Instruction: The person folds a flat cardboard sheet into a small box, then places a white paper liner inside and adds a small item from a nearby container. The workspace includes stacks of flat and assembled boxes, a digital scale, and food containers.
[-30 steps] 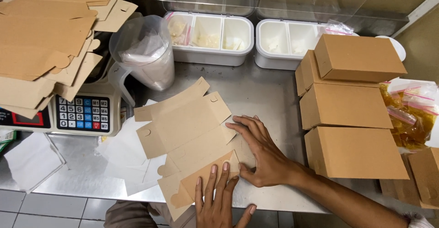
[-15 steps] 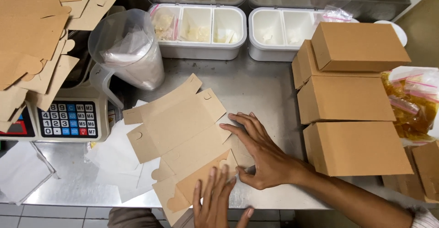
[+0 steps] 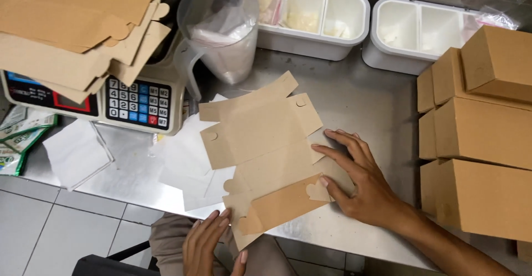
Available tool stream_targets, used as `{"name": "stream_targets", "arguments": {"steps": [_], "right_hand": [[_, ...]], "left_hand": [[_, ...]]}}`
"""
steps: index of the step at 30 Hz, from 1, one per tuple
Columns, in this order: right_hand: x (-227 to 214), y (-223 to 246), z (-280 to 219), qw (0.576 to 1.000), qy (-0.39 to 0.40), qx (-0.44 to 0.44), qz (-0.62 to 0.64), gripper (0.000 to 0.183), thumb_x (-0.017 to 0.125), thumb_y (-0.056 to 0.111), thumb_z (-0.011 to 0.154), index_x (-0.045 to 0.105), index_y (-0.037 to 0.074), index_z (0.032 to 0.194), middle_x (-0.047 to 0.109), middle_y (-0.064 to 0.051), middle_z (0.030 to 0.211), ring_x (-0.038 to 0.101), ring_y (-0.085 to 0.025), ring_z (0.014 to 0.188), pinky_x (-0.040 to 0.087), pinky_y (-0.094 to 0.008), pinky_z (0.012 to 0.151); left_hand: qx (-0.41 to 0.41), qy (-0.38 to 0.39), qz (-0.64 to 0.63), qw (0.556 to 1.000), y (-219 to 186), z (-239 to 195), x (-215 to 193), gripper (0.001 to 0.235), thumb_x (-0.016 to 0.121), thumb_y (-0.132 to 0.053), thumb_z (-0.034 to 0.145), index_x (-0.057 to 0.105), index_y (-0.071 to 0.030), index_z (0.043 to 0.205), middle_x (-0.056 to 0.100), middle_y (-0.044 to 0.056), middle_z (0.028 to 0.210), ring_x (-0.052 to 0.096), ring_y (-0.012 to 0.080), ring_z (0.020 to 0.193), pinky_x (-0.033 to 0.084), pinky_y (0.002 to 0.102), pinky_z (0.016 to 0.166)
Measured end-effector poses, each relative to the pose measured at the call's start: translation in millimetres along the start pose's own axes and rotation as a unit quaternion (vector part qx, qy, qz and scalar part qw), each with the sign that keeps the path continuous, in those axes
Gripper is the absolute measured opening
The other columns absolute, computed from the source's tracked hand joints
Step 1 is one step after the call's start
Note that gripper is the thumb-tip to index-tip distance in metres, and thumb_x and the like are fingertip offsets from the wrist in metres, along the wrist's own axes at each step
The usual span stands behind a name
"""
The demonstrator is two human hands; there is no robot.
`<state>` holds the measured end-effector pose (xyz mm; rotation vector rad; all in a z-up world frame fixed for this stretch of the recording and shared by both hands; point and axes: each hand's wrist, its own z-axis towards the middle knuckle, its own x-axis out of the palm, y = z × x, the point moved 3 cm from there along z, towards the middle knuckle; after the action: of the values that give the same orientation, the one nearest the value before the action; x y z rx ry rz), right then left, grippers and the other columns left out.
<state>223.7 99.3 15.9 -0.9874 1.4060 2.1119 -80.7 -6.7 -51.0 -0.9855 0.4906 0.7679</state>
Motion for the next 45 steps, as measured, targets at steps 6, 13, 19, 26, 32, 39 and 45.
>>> {"name": "stream_targets", "arguments": {"steps": [6,13,19,26,32,39,45], "right_hand": [[1.9,4.4,2.5,0.999,-0.005,0.033,-0.007,0.052,0.065,0.028,0.093,0.058,0.017,0.143,0.046,-0.011,0.155,0.037,-0.032,0.146,0.03,-0.052,0.12],[25.0,27.2,-1.8,0.976,-0.004,-0.144,-0.166,0.076,0.043,-0.013,0.076,0.057,0.02,0.143,0.038,-0.024,0.158,0.03,-0.045,0.152,0.018,-0.073,0.125],[36.4,35.4,12.5,0.928,0.193,-0.285,-0.143,0.126,0.055,-0.015,0.043,0.039,0.026,0.162,0.027,-0.024,0.167,0.028,-0.038,0.157,0.023,-0.057,0.126],[36.2,34.8,13.7,0.941,0.181,-0.286,-0.03,0.103,0.042,-0.021,0.061,0.048,0.022,0.155,0.041,-0.022,0.162,0.041,-0.039,0.152,0.03,-0.061,0.125],[35.5,35.9,14.2,0.936,0.189,-0.296,-0.03,0.097,0.047,-0.018,0.067,0.055,0.032,0.15,0.043,-0.022,0.161,0.038,-0.042,0.153,0.026,-0.06,0.127],[34.7,37.3,16.4,0.938,0.187,-0.293,-0.016,0.097,0.045,-0.018,0.063,0.062,0.033,0.143,0.045,-0.02,0.159,0.04,-0.042,0.151,0.024,-0.059,0.128],[33.6,36.6,16.6,0.938,0.201,-0.283,-0.014,0.104,0.044,-0.02,0.058,0.059,0.033,0.146,0.044,-0.018,0.16,0.038,-0.041,0.153,0.023,-0.059,0.128]], "left_hand": [[-0.001,-0.056,0.0,0.998,-29.8,26.5,-16.6,0.032,0.067,-0.031,0.09,0.073,-0.017,0.118,0.08,-0.008,0.113,0.071,0.0194,0.116,0.044,0.049,0.115],[0.033,-0.057,-0.037,0.997,-29.5,32.5,-25.4,0.034,0.069,-0.034,0.088,0.073,-0.017,0.117,0.08,-0.007,0.112,0.073,0.0164,0.11,0.039,0.05,0.116],[0.02,-0.042,-0.111,0.993,-43.0,33.7,-33.9,0.035,0.066,-0.036,0.093,0.07,-0.015,0.121,0.081,0.0,0.118,0.077,0.0141,0.114,0.035,0.057,0.123],[0.079,0.059,-0.152,0.983,-51.3,39.9,-20.2,0.05,0.065,-0.025,0.1,0.053,0.0,0.142,0.074,0.009,0.137,0.075,0.0191,0.123,0.035,0.06,0.123],[0.041,0.086,-0.19,0.977,-37.9,44.8,-17.1,0.051,0.062,-0.02,0.102,0.046,0.0,0.147,0.067,0.014,0.143,0.079,0.0175,0.119,0.037,0.054,0.125],[0.036,0.123,-0.184,0.974,-15.8,93.2,-21.0,0.024,0.071,-0.013,0.095,0.066,-0.006,0.117,0.07,0.005,0.095,0.064,0.0169,0.079,0.052,0.029,0.072],[-0.091,0.206,-0.152,0.962,-6.0,109.6,-12.4,0.04,0.077,-0.032,0.089,0.064,-0.023,0.126,0.076,-0.017,0.089,0.066,0.0025,0.061,0.056,0.023,0.058]]}}
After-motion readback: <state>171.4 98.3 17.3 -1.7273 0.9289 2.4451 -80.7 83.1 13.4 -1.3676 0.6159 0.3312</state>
